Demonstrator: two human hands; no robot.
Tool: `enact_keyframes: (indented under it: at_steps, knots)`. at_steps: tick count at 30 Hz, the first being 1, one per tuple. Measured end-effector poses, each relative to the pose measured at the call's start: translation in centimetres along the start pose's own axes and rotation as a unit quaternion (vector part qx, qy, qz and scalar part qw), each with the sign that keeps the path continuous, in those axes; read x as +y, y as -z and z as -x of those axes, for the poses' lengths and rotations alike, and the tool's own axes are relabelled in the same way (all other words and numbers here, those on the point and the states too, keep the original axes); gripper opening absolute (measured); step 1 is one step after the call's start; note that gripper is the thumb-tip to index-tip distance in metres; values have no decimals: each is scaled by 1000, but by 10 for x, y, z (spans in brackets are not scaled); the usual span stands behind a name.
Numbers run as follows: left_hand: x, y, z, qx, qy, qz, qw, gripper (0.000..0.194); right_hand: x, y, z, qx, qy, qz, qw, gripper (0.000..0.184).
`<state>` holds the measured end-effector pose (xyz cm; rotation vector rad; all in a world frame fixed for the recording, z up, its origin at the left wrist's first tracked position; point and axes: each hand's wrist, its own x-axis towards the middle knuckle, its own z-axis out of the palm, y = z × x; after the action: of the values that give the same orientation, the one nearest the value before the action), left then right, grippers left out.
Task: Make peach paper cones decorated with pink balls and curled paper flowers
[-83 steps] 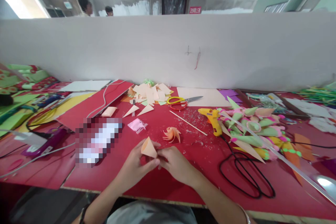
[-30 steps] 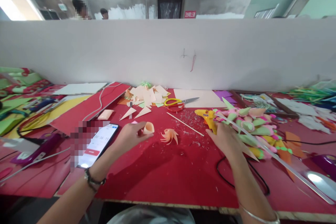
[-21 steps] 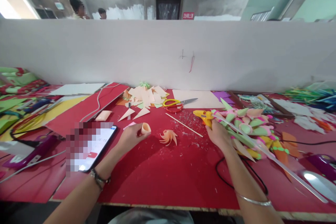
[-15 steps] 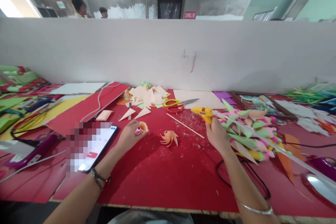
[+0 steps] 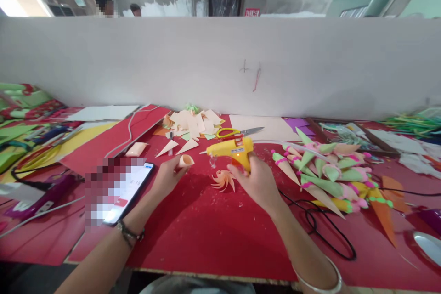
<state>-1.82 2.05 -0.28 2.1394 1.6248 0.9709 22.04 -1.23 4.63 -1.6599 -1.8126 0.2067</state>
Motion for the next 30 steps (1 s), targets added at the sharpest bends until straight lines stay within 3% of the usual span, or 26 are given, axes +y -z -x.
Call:
enact_keyframes:
  at_steps: [7,15,22,30]
  knots:
    - [6,-1,4,-9,-53,19,998,4,-9,-12,12,-23,-30,35,999,42]
    - [13,-2,6,7,-152,-42,987,10,-15,-9,14,-32,-48,-19,998,34]
    - [13,-1,10,45,-176,-161,970,11,-16,-8,17,-55,-59,-61,995,30]
    - [10,0,9,59,-193,-195,960,8,-7,-10,16,-102,-31,-59,992,18]
